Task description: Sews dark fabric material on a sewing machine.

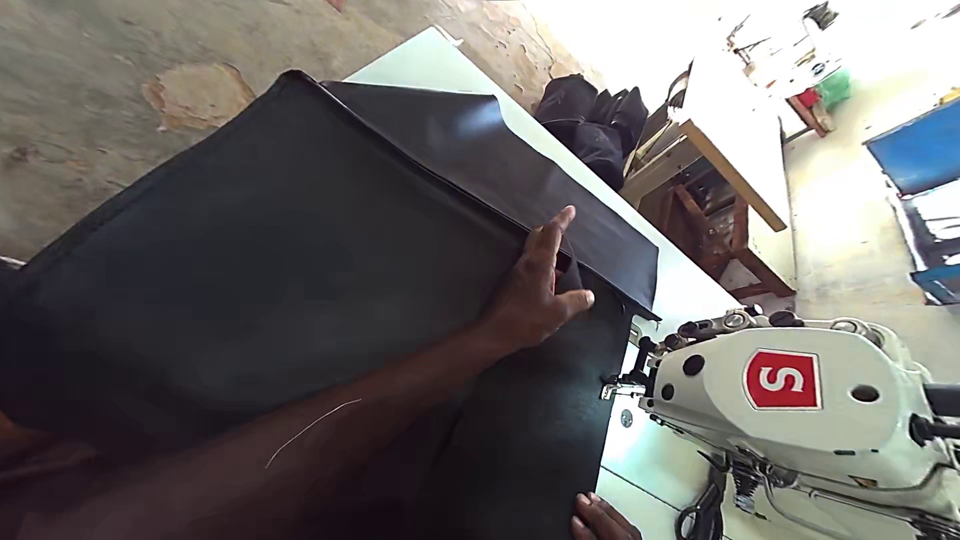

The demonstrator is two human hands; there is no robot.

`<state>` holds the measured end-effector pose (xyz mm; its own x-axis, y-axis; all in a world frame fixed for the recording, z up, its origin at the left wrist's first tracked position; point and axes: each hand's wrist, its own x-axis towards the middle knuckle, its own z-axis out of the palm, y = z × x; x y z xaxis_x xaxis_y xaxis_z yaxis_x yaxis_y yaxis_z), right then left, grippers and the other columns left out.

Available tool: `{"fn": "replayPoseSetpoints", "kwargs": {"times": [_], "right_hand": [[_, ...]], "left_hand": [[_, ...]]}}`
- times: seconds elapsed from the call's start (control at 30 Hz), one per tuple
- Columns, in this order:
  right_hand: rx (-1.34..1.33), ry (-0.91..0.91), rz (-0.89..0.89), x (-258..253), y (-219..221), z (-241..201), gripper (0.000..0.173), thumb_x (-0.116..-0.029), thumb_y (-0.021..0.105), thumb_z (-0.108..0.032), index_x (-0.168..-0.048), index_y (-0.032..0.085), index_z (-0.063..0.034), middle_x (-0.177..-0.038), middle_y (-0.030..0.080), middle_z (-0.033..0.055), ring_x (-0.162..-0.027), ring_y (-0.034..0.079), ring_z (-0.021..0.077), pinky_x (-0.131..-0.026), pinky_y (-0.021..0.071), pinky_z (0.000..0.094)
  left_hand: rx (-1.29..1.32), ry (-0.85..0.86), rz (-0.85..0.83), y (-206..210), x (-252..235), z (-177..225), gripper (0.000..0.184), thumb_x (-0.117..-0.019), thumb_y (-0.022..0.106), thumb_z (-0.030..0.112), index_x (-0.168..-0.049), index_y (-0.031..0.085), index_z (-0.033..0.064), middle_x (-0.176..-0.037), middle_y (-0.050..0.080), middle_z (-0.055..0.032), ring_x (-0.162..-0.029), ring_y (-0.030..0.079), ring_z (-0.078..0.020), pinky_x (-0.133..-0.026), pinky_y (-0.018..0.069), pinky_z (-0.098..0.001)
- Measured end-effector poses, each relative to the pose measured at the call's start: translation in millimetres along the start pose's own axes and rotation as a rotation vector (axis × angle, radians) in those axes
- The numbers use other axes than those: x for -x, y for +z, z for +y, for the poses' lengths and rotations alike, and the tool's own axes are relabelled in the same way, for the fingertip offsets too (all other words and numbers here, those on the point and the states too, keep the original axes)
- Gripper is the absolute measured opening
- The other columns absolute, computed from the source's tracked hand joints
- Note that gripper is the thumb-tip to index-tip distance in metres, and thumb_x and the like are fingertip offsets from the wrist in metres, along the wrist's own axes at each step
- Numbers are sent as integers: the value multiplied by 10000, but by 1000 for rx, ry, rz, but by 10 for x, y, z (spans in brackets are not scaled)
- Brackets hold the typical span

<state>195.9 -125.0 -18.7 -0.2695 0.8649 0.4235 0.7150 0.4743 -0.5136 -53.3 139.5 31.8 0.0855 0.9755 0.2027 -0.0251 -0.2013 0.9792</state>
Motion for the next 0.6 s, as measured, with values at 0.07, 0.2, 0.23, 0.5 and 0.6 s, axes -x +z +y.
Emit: {"fn": "replayPoseSetpoints", "kwargs": {"times": [0.07, 0.2, 0.23, 0.5, 0.6], "right_hand": [[5, -2, 3, 0, 1, -10, 212, -998, 573, -96, -1105, 753, -124, -1249, 704, 63, -1283, 601, 201, -1111, 488, 376], [-11, 8, 29, -3, 17, -42, 211, -1007, 570, -104, -1128, 739, -145, -1269, 689, 44, -1289, 593, 198, -1103, 499, 367], [-29, 14, 40, 5, 21, -46, 218, -1005, 575, -95, -1142, 736, -149, -1283, 681, 49, -1289, 592, 204, -1099, 505, 372], [-47, -58, 27, 53, 47, -35, 303, -1042, 519, -149, -1228, 726, -270, -1407, 639, -1, -1386, 520, 264, -1136, 473, 447], [-63, -105, 38, 71, 70, -4, 320, -1041, 500, -122, -1223, 729, -252, -1384, 658, -12, -1381, 530, 253, -1139, 470, 448]], "left_hand": [[-56, -1, -93, -2, 93, -23, 1030, -842, 793, 52, -1649, 157, 111, -1681, 218, -154, -1499, 357, -241, -1182, 398, -437], [-361, 132, -127, -145, 272, 186, 911, -887, 694, -1, -1647, 220, 169, -1699, 173, -143, -1461, 424, -263, -1081, 510, -438], [-450, 161, -141, -240, 335, 272, 871, -902, 705, 54, -1639, 258, 182, -1706, 154, -139, -1402, 492, -258, -1029, 545, -432], [-1266, 19, -85, -1695, 907, 101, 806, -992, 317, 722, -1538, 481, 152, -1644, 360, -137, -1515, 278, -461, -1137, 196, -782], [-1326, 17, -57, -1787, 869, -62, 841, -980, 288, 744, -1560, 447, 156, -1669, 319, -107, -1543, 229, -428, -1173, 113, -758]]}}
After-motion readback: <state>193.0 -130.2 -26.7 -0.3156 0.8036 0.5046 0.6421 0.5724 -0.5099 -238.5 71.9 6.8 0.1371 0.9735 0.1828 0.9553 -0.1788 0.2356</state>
